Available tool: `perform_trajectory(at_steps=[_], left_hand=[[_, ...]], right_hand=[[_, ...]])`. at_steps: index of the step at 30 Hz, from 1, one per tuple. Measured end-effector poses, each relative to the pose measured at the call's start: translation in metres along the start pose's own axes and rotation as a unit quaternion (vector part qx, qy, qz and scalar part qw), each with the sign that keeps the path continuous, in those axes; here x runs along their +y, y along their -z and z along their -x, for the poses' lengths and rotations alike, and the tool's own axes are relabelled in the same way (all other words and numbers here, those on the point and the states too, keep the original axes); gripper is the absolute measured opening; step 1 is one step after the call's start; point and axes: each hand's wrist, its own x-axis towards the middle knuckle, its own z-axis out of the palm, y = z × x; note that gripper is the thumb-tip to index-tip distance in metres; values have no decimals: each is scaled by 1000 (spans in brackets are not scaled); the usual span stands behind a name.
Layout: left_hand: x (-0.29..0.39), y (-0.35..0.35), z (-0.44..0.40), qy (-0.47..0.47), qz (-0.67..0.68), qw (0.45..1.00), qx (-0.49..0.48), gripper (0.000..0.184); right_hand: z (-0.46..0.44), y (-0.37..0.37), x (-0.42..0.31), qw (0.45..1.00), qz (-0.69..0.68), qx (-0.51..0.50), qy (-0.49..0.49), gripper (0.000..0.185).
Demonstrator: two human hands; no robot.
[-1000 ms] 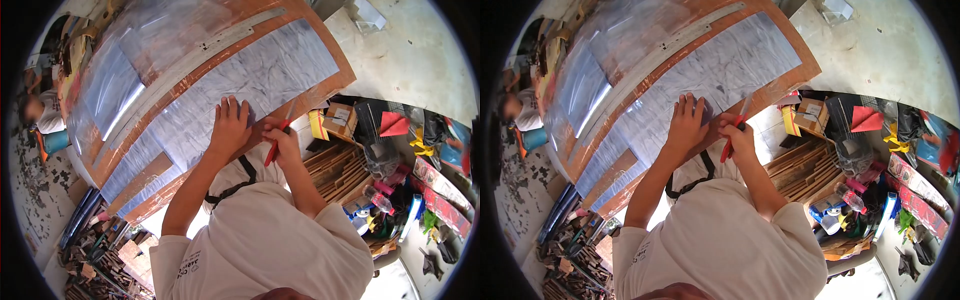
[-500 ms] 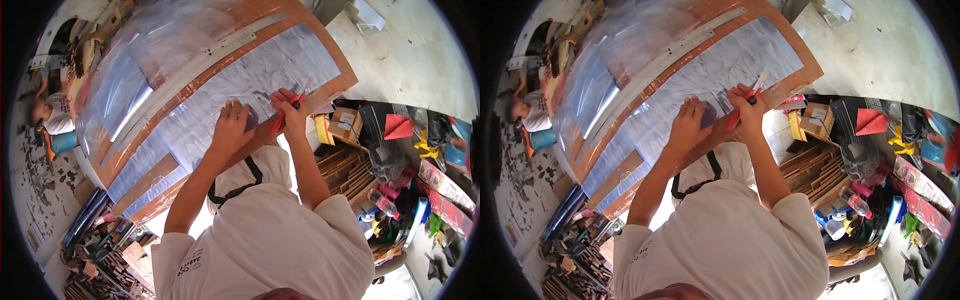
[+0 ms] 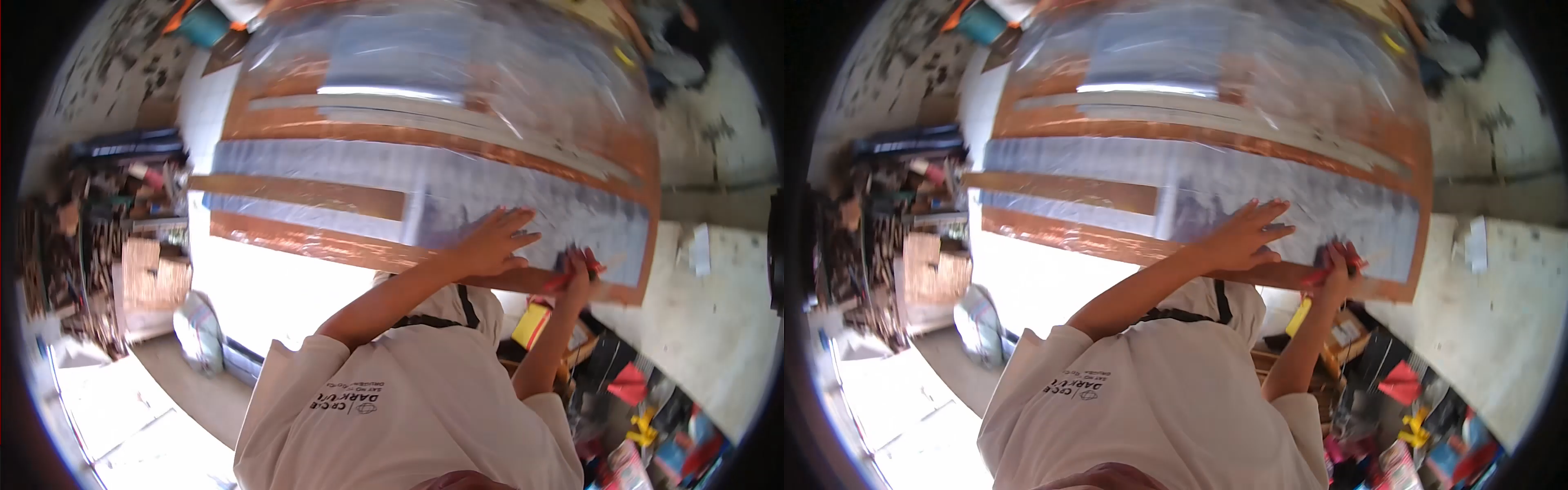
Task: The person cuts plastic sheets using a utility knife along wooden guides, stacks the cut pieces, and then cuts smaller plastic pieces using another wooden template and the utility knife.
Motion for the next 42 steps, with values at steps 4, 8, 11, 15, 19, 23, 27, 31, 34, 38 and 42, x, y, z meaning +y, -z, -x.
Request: perform_trajectory(at_steps=[4,8,11,15,19,23,27,31,34,38,42], left_hand=[[-14,73,74,67,45,984,159,45],[-44,115,183,178,65,911,366,29],[-60,132,257,265,24,851,453,22],[-68,155,321,355,-5,751,556,17],[-84,164,362,385,-20,704,597,15],[-104,173,404,408,-25,670,620,15],[-136,196,426,378,55,648,659,17],[-142,223,426,451,86,591,663,24],[-154,228,428,416,242,585,653,32],[-144,241,410,458,413,539,574,39],[-157,227,395,356,565,546,506,41]], right_hand=[[38,-29,-10,965,204,-120,117,36],[109,-123,15,833,361,-360,213,39],[181,-207,43,660,390,-497,407,43],[240,-275,91,471,530,-539,454,68],[275,-308,88,427,593,-522,440,67],[286,-324,90,355,664,-516,409,59],[280,-322,90,356,628,-549,421,55],[288,-306,82,389,650,-551,350,63],[293,-283,71,432,614,-549,368,64],[302,-261,48,427,632,-481,432,62],[312,-235,25,439,616,-467,458,59]])
